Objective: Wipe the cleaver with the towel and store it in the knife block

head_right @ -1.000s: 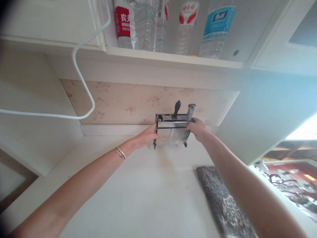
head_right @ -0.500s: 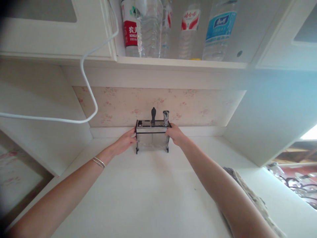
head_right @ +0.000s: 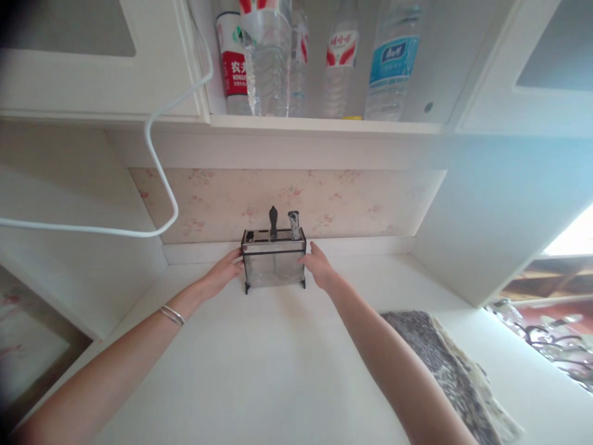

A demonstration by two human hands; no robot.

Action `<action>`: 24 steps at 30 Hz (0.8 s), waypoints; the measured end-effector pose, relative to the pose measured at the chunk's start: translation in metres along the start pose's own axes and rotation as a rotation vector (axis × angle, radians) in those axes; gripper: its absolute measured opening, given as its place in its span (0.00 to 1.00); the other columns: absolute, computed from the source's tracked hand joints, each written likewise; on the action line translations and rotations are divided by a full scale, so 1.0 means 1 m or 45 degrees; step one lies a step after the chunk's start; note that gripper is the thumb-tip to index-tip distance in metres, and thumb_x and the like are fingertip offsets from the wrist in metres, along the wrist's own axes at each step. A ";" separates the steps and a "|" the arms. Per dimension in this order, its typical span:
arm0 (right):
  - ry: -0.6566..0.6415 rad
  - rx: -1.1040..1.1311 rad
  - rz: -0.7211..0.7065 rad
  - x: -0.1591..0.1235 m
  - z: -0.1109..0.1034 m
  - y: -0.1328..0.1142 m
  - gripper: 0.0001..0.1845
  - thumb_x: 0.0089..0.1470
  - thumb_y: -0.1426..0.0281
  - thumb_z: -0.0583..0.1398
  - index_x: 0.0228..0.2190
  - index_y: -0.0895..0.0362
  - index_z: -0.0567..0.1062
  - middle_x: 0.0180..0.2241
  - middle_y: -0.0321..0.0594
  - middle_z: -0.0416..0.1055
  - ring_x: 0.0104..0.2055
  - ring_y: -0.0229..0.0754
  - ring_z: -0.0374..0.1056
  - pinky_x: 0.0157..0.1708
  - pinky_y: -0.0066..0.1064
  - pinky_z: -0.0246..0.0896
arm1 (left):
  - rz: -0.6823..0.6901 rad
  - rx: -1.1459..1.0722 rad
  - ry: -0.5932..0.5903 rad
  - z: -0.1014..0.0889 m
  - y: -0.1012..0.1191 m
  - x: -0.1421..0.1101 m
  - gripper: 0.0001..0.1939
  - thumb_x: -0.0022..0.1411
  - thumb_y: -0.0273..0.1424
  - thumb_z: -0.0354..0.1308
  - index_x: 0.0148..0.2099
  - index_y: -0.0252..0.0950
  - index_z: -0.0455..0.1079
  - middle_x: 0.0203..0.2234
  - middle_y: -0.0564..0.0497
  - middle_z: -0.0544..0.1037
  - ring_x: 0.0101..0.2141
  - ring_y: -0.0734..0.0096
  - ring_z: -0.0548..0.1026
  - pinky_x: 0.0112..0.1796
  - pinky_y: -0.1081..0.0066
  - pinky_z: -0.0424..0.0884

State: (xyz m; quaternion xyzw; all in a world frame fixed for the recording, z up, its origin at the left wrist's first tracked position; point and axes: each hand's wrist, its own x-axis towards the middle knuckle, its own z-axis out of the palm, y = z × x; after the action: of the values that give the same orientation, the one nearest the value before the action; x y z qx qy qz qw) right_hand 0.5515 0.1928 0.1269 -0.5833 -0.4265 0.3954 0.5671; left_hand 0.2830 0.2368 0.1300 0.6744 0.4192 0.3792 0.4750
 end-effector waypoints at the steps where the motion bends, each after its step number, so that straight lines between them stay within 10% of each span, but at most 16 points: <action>1: 0.010 0.008 0.087 -0.012 0.001 0.009 0.39 0.36 0.74 0.63 0.54 0.54 0.67 0.52 0.49 0.70 0.54 0.50 0.66 0.51 0.42 0.62 | -0.023 0.048 0.070 -0.001 -0.002 0.000 0.35 0.43 0.19 0.52 0.57 0.37 0.65 0.54 0.42 0.73 0.53 0.56 0.72 0.53 0.60 0.67; 6: -0.156 0.086 0.395 -0.099 0.017 0.070 0.25 0.41 0.68 0.62 0.44 0.57 0.71 0.39 0.47 0.76 0.35 0.44 0.74 0.40 0.40 0.68 | 0.069 0.343 0.388 -0.005 0.010 0.004 0.23 0.49 0.23 0.53 0.50 0.35 0.69 0.53 0.40 0.70 0.53 0.52 0.69 0.58 0.53 0.58; 11: -0.296 0.096 0.191 -0.169 0.036 0.123 0.10 0.46 0.65 0.60 0.33 0.55 0.74 0.30 0.40 0.76 0.30 0.41 0.70 0.34 0.32 0.65 | 0.258 0.506 0.215 0.021 0.049 0.023 0.09 0.54 0.27 0.55 0.38 0.40 0.74 0.41 0.49 0.77 0.45 0.60 0.74 0.53 0.64 0.65; 19: -0.285 -0.358 -0.116 -0.180 0.042 0.133 0.10 0.53 0.71 0.55 0.33 0.55 0.77 0.30 0.39 0.77 0.29 0.40 0.70 0.31 0.30 0.61 | 0.148 0.624 0.365 0.060 0.075 0.069 0.31 0.52 0.43 0.63 0.55 0.33 0.62 0.52 0.34 0.71 0.50 0.47 0.72 0.50 0.56 0.65; 24: -0.287 -0.334 -0.141 -0.179 0.040 0.135 0.10 0.54 0.70 0.55 0.34 0.55 0.77 0.31 0.39 0.78 0.28 0.39 0.70 0.30 0.29 0.61 | 0.147 0.616 0.344 0.062 0.095 0.091 0.14 0.51 0.33 0.65 0.39 0.35 0.69 0.41 0.38 0.77 0.47 0.47 0.75 0.47 0.58 0.68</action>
State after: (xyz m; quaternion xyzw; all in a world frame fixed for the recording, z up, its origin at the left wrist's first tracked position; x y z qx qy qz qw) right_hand 0.4629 0.0372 -0.0139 -0.5799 -0.5668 0.3675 0.4554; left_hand 0.3914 0.2819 0.2154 0.7344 0.5177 0.3810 0.2178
